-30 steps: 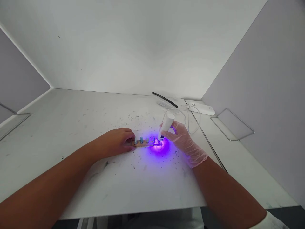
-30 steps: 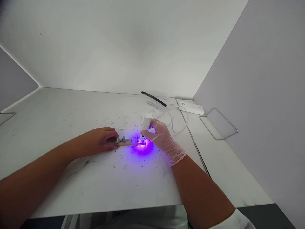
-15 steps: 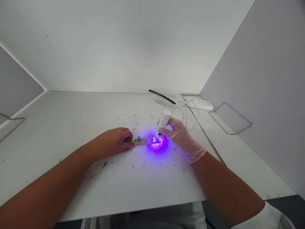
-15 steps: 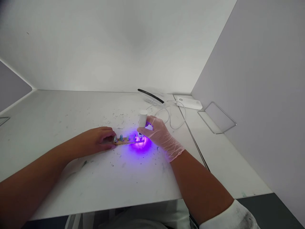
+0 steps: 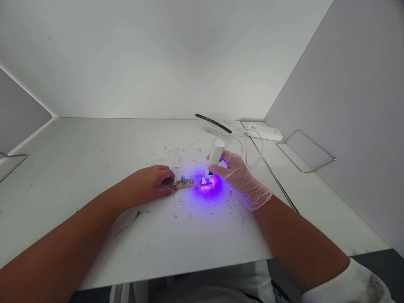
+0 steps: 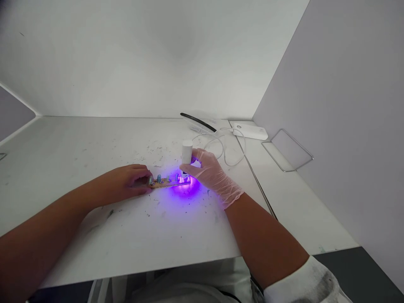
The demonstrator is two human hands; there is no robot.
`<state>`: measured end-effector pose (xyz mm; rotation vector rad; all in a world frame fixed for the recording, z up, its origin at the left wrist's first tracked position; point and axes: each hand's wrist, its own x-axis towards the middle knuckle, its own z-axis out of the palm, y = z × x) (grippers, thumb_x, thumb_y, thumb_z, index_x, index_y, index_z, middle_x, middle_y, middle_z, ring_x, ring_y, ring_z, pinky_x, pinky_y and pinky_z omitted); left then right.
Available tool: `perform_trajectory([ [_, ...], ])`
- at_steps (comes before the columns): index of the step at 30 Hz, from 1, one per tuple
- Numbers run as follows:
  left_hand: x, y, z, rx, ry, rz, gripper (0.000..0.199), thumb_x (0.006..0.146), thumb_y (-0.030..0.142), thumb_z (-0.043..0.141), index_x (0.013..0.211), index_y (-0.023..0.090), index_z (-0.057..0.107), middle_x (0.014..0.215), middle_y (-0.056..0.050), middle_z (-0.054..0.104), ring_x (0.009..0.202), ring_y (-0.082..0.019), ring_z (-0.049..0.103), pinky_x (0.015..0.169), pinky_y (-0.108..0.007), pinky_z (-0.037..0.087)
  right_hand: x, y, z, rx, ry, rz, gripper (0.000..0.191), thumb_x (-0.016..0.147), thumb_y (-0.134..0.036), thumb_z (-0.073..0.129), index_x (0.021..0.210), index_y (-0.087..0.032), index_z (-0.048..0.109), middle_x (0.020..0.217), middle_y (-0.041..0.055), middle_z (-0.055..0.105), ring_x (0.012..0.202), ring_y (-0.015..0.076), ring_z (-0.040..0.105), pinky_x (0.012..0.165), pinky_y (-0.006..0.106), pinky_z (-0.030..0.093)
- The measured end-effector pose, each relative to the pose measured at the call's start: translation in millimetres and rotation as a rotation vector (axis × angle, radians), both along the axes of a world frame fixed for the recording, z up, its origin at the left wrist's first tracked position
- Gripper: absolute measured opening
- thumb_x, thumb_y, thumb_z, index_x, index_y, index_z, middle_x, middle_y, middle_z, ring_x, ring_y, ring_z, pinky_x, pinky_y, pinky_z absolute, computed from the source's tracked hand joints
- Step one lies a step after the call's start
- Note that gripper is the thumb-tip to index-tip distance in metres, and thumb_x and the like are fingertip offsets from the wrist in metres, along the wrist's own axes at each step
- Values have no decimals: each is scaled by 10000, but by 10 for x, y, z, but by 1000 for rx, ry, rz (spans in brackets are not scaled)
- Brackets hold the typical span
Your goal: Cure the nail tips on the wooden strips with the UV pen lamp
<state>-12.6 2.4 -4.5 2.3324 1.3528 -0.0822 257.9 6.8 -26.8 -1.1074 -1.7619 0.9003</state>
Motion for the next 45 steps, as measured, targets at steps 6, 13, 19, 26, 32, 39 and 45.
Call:
perform_trajectory([
  [6,1,-5,6,0,21,18,286,821,495,534,906,243,640,909,-28,618,771,-174,553,631,-292,390,-2,-1,5,8,0,10,147,779,-310,680,880,-206,659,829,29,637,783,179,601,732,366,511],
  [13,-6,-4,0,1,30,2,292,835,513,523,900,244,619,907,-25,611,771,-175,554,644,-301,394,5,-1,-4,14,7,2,141,779,-314,684,873,-211,661,846,29,638,801,180,595,735,358,502],
  [19,-11,-2,-6,10,30,10,269,836,490,531,881,236,606,904,-27,609,759,-167,548,630,-291,391,5,9,-20,32,-11,-6,146,779,-315,684,881,-212,662,858,34,643,804,184,599,741,365,501],
  [26,-8,-17,14,3,27,15,262,835,484,534,886,237,608,908,-25,609,756,-163,546,629,-286,394,13,22,-46,38,-9,6,176,781,-339,684,894,-207,659,828,28,633,793,186,599,727,371,504],
  [32,4,-13,17,-6,27,12,269,834,480,534,926,244,625,936,-26,616,794,-171,553,641,-286,400,22,15,-38,22,-12,-2,167,788,-330,675,902,-208,661,831,31,638,784,184,599,715,366,500],
  [39,9,-15,25,-16,43,13,294,834,473,529,994,250,634,999,-29,623,824,-176,562,647,-289,404,11,5,-33,21,-19,0,143,792,-311,669,888,-205,657,812,26,636,775,182,598,712,359,495],
  [45,5,-24,29,-19,36,17,301,829,474,534,995,247,640,1001,-29,624,824,-176,567,650,-292,406,15,12,-24,30,-33,-10,131,783,-295,667,876,-204,650,803,25,634,775,183,600,721,362,496],
])
